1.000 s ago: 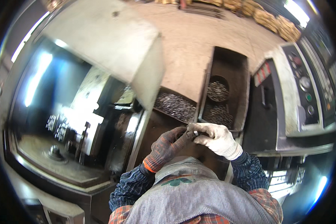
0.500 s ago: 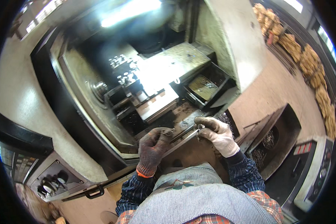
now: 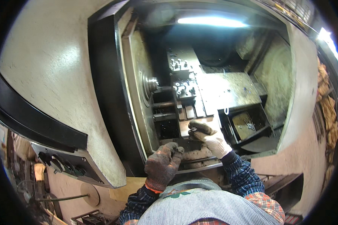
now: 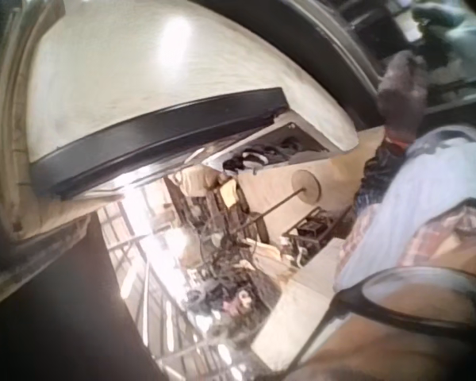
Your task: The person repeatedly loads small metal rings into a CNC lathe, operates the control panel, and removes the processed parts. The person places the finished parts into a collection tray. The process is repeated multiple times throughout the clip.
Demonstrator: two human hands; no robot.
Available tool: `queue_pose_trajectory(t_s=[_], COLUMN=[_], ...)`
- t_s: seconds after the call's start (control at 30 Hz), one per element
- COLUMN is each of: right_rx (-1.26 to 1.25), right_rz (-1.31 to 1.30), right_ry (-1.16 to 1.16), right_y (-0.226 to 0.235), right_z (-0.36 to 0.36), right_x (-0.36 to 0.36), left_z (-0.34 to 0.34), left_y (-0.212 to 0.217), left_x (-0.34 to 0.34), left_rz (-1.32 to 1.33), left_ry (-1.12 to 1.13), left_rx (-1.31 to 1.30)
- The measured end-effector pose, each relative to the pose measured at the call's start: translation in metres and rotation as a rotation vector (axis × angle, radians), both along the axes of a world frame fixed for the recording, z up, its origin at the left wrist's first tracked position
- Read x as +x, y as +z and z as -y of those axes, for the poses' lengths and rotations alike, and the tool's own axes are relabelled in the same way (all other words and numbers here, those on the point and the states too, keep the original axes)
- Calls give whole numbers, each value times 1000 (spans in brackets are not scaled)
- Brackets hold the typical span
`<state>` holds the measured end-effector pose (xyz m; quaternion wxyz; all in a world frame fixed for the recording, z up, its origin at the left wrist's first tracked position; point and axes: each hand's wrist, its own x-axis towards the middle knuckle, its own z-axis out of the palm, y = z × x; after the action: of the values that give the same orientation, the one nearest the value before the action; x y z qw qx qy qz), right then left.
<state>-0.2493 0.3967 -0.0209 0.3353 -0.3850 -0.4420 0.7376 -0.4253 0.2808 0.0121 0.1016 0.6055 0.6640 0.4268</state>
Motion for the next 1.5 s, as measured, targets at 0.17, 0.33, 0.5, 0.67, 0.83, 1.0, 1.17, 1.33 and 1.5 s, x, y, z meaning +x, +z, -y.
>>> queue_pose_trajectory(t_s=[0.17, 0.33, 0.5, 0.67, 0.83, 1.0, 1.17, 1.33, 1.5], right_rx=[159, 271, 218, 339, 243, 208, 165, 96, -181], right_rz=[76, 37, 33, 267, 168, 207, 104, 5, -315], right_ry=[181, 101, -161, -468, -559, -542, -548, -559, -589], right_y=[-3, -36, -69, -91, -97, -93, -110, -143, -164], right_z=[-53, -95, -135, -177, -195, -197, -209, -228, -245], right_x=[-44, -112, -179, -220, -235, -234, -240, -246, -258], left_z=[1, 24, 79, 106, 96, 100, 106, 109, 114], left_y=[27, 49, 59, 73, 60, 49, 47, 35, 27], left_x=[-4, -9, -25, -78, -124, -118, -125, -140, -149], left_rz=[-106, -175, -617, -566, -410, -525, -764, -643, -931], left_ry=[53, 167, 630, 1319, 1165, 1359, 1264, 1150, 1321], left_rx=[-42, 232, 392, 204, 279, 105, 153, 472, 261])
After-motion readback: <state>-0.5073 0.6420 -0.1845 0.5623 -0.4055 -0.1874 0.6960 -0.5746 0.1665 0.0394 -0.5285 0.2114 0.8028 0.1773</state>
